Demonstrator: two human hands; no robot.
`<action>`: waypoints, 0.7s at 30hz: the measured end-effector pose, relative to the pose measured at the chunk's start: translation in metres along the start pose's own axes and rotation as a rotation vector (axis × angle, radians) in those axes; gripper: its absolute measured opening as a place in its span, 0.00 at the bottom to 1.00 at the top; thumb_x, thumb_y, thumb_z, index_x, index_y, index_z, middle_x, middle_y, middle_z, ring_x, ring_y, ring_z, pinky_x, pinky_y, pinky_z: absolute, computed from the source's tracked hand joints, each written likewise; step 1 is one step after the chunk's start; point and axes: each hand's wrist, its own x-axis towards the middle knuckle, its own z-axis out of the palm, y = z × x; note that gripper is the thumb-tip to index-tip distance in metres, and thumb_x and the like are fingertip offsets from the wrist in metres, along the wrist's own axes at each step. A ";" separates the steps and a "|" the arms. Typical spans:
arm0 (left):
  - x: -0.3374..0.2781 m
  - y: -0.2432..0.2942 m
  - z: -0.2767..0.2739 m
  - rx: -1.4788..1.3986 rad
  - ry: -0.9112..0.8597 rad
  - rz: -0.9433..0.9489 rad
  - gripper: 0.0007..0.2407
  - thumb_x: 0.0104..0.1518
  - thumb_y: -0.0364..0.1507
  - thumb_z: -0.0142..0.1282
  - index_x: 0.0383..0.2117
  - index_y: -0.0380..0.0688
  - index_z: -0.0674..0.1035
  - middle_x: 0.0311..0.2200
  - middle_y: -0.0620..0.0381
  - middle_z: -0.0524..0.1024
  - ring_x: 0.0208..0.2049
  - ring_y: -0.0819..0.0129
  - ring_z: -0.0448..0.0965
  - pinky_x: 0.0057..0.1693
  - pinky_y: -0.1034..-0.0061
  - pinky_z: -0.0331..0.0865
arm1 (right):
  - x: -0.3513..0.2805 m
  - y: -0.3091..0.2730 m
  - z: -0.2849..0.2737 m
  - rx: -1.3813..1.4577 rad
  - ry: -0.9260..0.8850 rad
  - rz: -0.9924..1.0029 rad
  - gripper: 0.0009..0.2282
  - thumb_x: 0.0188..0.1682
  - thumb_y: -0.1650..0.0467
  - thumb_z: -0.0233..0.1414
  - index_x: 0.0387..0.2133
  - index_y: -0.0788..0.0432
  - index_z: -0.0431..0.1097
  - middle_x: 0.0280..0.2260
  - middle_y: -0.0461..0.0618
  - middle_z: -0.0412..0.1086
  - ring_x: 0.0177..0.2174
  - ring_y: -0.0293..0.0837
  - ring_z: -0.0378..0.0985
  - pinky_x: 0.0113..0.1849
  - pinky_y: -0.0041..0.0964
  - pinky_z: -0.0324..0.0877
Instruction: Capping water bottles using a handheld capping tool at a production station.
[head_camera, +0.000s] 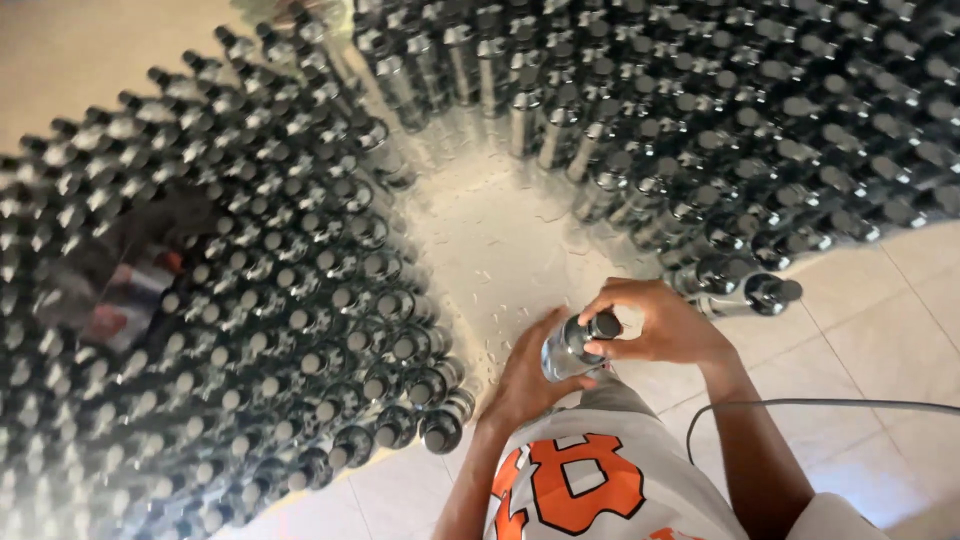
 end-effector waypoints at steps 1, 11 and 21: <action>0.000 -0.002 0.000 0.000 0.017 -0.006 0.46 0.43 0.41 0.80 0.72 0.42 0.67 0.69 0.39 0.68 0.72 0.39 0.64 0.77 0.49 0.56 | 0.007 0.015 0.004 0.003 -0.016 -0.007 0.12 0.37 0.68 0.74 0.33 0.56 0.84 0.22 0.50 0.77 0.27 0.48 0.83 0.37 0.43 0.75; 0.013 -0.052 0.018 -0.530 0.166 -0.588 0.16 0.52 0.32 0.75 0.44 0.47 0.80 0.33 0.47 0.87 0.31 0.60 0.91 0.38 0.69 0.86 | 0.070 0.119 0.100 0.563 0.086 0.396 0.23 0.63 0.55 0.48 0.53 0.63 0.77 0.49 0.59 0.78 0.51 0.48 0.77 0.58 0.48 0.70; 0.006 0.029 0.014 -0.603 0.192 -0.719 0.51 0.46 0.57 0.73 0.72 0.33 0.65 0.70 0.23 0.63 0.72 0.28 0.61 0.72 0.35 0.58 | 0.073 0.172 0.137 1.054 0.114 0.653 0.29 0.65 0.53 0.43 0.62 0.68 0.71 0.51 0.62 0.80 0.52 0.52 0.83 0.59 0.50 0.75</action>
